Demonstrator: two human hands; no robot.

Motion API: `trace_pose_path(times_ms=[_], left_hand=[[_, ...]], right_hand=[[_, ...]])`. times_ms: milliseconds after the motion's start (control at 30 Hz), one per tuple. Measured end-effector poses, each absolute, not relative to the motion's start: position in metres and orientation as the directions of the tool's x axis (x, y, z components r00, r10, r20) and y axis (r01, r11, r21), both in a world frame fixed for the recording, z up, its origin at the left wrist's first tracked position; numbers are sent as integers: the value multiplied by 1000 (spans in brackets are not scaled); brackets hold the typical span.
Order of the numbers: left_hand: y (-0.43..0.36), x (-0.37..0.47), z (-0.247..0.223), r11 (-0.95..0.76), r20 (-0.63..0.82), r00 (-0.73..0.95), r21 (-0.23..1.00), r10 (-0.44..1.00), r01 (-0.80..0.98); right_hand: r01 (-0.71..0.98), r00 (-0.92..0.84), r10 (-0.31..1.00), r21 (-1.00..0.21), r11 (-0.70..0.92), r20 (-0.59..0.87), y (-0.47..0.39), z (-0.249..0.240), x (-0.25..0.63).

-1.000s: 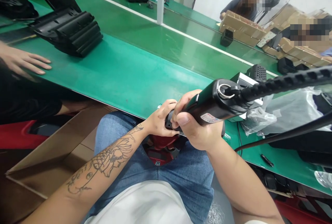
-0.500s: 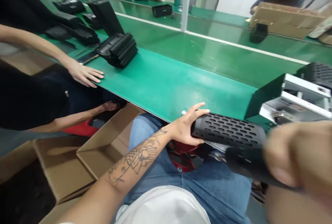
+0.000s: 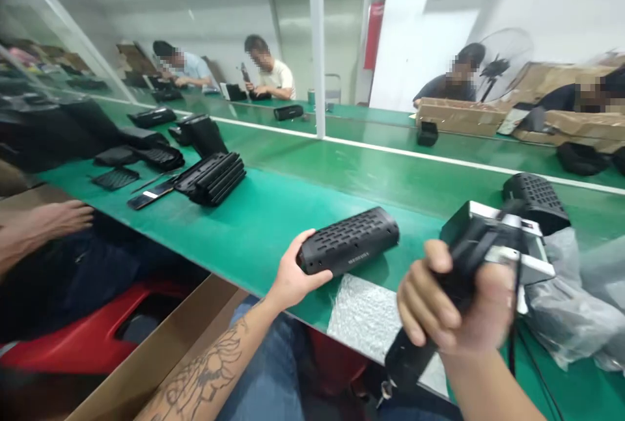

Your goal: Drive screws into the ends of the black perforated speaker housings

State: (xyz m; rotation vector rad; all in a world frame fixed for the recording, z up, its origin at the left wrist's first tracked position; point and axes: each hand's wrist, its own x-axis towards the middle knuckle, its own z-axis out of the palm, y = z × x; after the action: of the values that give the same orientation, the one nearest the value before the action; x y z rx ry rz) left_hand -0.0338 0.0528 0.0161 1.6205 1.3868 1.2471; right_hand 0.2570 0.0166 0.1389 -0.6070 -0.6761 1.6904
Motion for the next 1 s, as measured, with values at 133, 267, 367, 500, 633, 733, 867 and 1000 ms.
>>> trace_pose_path(times_ms=[133,267,367,500,633,733,867,1000], left_hand=[[129,-17,17,-144,254,-273,919,928,366],[210,21,17,-119,286,-386,908,877,402],[260,57,17,-125,309,-366,886,878,447],[307,109,13,-141,320,-272,842,907,520],[335,157,1,-108,287,-225,807,931,580],[344,178,-7,-47,235,-236,795,943,604],[338,179,-8,-14,193,-220,781,956,624],[304,152,-5,-119,222,-130,833,966,540]], right_hand=[[-747,-421,892,-495,-443,-163,44,88,241],[-778,-411,885,-422,-466,-219,60,39,220],[-784,-425,872,-384,-488,-241,52,16,207],[-801,-443,863,-326,-503,-244,42,8,204],[-840,-421,872,-255,-479,-251,46,19,218],[-847,-448,853,-179,-501,-269,50,26,224],[-840,-460,840,-167,-517,-287,52,22,222],[-840,-415,838,-206,-503,-354,52,19,221]])
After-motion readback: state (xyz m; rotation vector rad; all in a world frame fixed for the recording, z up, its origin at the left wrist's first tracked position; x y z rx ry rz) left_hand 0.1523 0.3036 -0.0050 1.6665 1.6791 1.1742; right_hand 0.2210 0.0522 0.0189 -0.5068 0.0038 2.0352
